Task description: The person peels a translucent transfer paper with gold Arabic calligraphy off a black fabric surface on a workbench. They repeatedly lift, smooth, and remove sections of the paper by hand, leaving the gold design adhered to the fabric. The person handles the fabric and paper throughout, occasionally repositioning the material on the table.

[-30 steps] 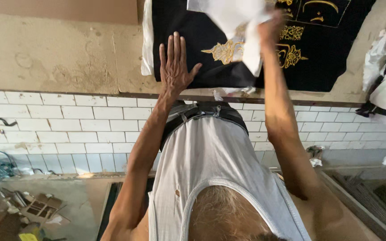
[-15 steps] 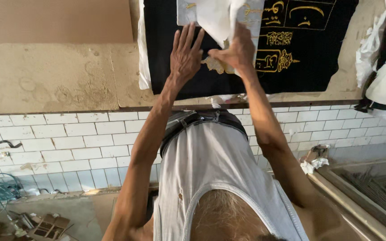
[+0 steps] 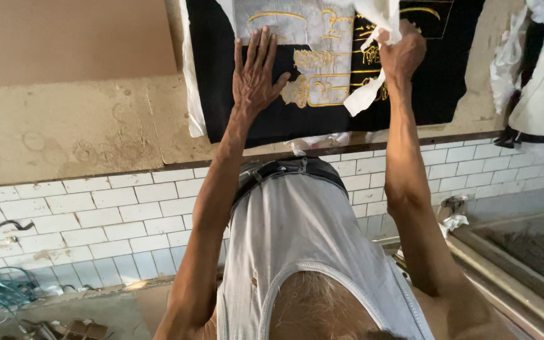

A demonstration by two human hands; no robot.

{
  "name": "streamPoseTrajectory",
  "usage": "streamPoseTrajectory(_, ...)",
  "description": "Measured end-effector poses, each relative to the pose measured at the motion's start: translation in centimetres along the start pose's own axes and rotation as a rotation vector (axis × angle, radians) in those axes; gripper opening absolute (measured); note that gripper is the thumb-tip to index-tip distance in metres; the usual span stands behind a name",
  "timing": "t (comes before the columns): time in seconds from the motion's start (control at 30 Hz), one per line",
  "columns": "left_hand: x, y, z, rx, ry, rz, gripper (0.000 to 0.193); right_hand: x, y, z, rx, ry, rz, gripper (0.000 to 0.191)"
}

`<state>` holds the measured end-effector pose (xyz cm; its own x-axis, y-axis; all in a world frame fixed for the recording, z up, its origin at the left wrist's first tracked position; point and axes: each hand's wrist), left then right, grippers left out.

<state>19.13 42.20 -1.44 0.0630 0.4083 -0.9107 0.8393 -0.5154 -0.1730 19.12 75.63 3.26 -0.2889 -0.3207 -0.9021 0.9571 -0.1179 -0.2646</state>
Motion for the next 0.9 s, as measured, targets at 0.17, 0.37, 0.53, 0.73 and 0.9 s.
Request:
streamPoseTrajectory(0.17, 2.5, 1.7, -2.9, 0.141, 0.130, 0.178, 0.091, -0.7, 8.3, 0.3, -0.298, -0.006, 0.116, 0.010)
streamPoseTrajectory(0.37, 4.6, 3.0, -6.1, 0.235, 0.118, 0.332, 0.087, -9.3, 21.4, -5.7, -0.004, -0.148, 0.401, 0.031)
streamPoseTrajectory(0.53, 5.3, 3.7, -5.6, 0.254, 0.076, 0.300, 0.083, -17.2, 35.5, -14.2, 0.757, -0.209, -0.004, 0.045)
streamPoseTrajectory(0.73, 4.3, 4.5, -2.7, 0.114, 0.155, 0.288, 0.082, -20.2, 44.5, -14.5, 1.385, -0.429, -0.617, 0.072)
streamPoseTrajectory(0.9, 2.1, 6.1, 3.1, -0.167, 0.188, 0.064, 0.051, -15.6, 32.4, -11.7, 0.889, -0.498, -0.478, 0.061)
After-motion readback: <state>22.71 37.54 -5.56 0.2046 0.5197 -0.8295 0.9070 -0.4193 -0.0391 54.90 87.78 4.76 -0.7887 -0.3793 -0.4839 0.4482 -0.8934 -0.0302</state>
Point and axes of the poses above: each hand's wrist, its own y-axis away from the middle knuckle, its own x-axis out of the palm, z = x × y, and after that the axes turned 9 degrees about z, right-handed
